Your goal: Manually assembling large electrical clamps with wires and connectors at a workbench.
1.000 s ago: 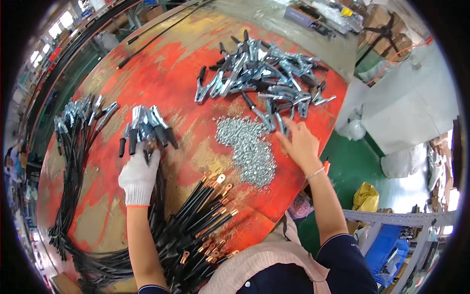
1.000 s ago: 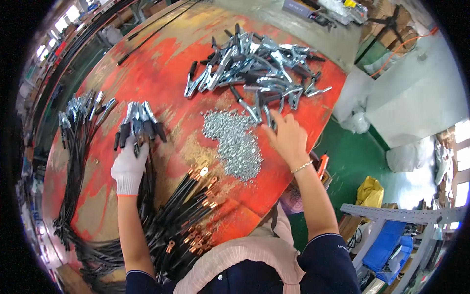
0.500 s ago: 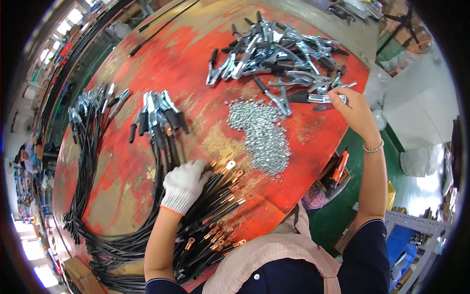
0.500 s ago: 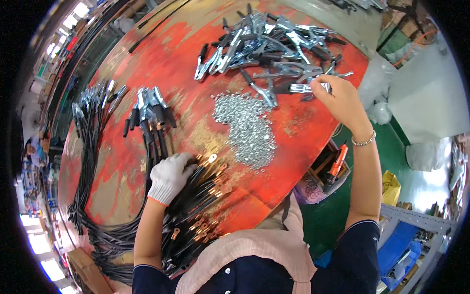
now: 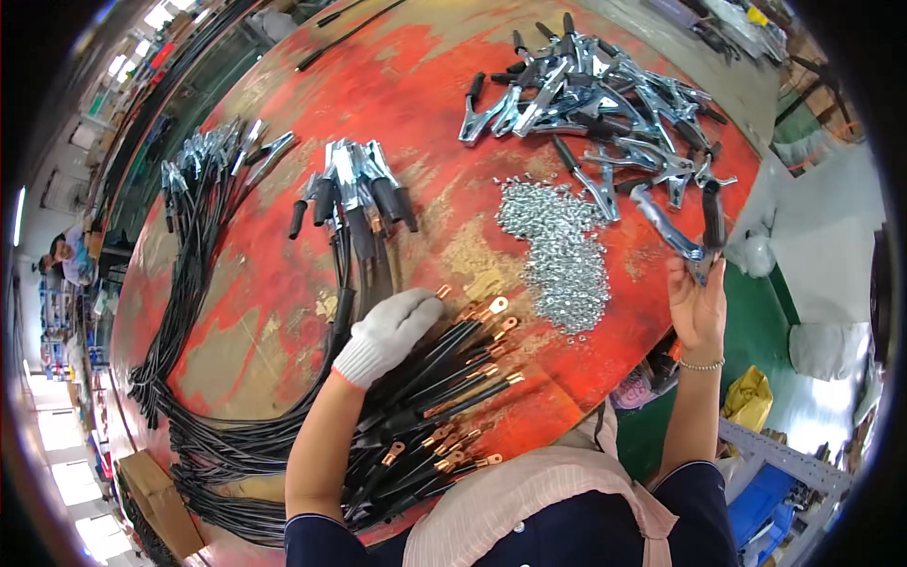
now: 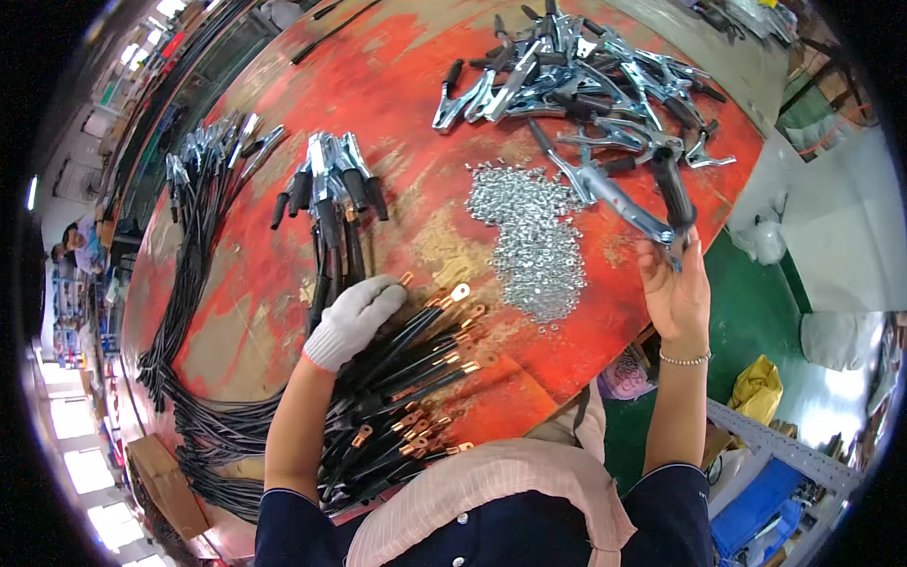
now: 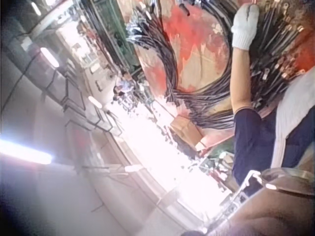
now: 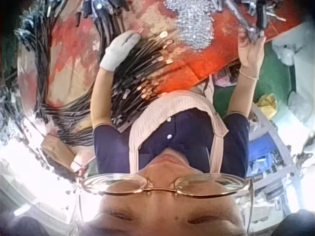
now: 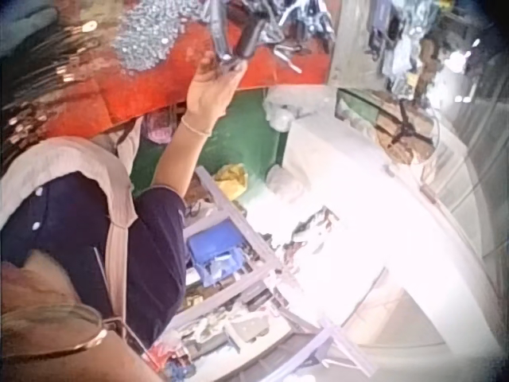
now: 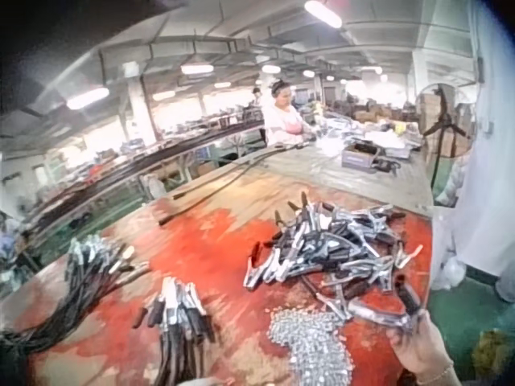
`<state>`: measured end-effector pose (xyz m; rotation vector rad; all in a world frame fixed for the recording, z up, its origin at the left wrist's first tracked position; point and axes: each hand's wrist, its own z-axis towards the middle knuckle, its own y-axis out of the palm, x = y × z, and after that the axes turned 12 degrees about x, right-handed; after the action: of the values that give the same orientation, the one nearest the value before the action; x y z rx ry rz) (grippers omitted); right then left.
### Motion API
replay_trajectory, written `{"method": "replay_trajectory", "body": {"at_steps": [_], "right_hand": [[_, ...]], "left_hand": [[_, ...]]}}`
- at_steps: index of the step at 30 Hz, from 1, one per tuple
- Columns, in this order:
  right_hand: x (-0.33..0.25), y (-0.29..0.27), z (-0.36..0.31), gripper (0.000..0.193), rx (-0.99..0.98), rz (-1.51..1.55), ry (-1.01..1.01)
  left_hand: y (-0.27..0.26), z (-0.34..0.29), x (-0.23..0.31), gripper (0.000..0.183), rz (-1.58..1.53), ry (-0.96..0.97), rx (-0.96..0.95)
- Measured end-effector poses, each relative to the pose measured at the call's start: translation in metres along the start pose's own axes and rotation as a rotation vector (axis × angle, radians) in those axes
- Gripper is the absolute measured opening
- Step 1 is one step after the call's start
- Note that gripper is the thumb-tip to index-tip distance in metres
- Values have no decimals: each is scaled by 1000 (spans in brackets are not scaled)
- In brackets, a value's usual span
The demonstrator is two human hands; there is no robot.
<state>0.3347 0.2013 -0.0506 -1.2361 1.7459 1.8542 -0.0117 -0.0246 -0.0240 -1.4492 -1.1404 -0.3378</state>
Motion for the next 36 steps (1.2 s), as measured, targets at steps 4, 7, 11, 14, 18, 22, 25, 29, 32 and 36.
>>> {"method": "replay_trajectory", "body": {"at_steps": [4, 7, 11, 14, 18, 22, 25, 29, 32, 36], "right_hand": [[7, 13, -2, 43, -18, -120, -34], [16, 35, -3, 48, -41, -97, 14], [40, 45, -3, 50, 29, -3, 95], [58, 73, -5, 42, 5, -89, 18], [73, 100, -11, 36, -18, -461, -87], [77, 128, -22, 42, -110, -485, -58], [78, 134, -28, 47, -102, -486, -18], [81, 129, -30, 57, -203, -582, -89], [80, 131, -32, 59, -191, -613, -100], [76, 137, -36, 61, -184, -591, -81]], "left_hand": [[8, 15, -2, 33, -419, -180, -32], [12, 26, 9, 32, -515, -260, -14], [19, 26, 15, 30, -577, -329, -60], [15, 15, 29, 30, -601, -325, -74], [23, 9, 19, 29, -458, -116, 13], [15, 2, 22, 31, -314, -57, 26], [7, 3, 29, 37, -259, -124, -57], [8, 2, 28, 37, -253, -96, -15], [6, 2, 29, 36, -215, -75, 10], [7, 1, 30, 33, -184, -49, 32]]}}
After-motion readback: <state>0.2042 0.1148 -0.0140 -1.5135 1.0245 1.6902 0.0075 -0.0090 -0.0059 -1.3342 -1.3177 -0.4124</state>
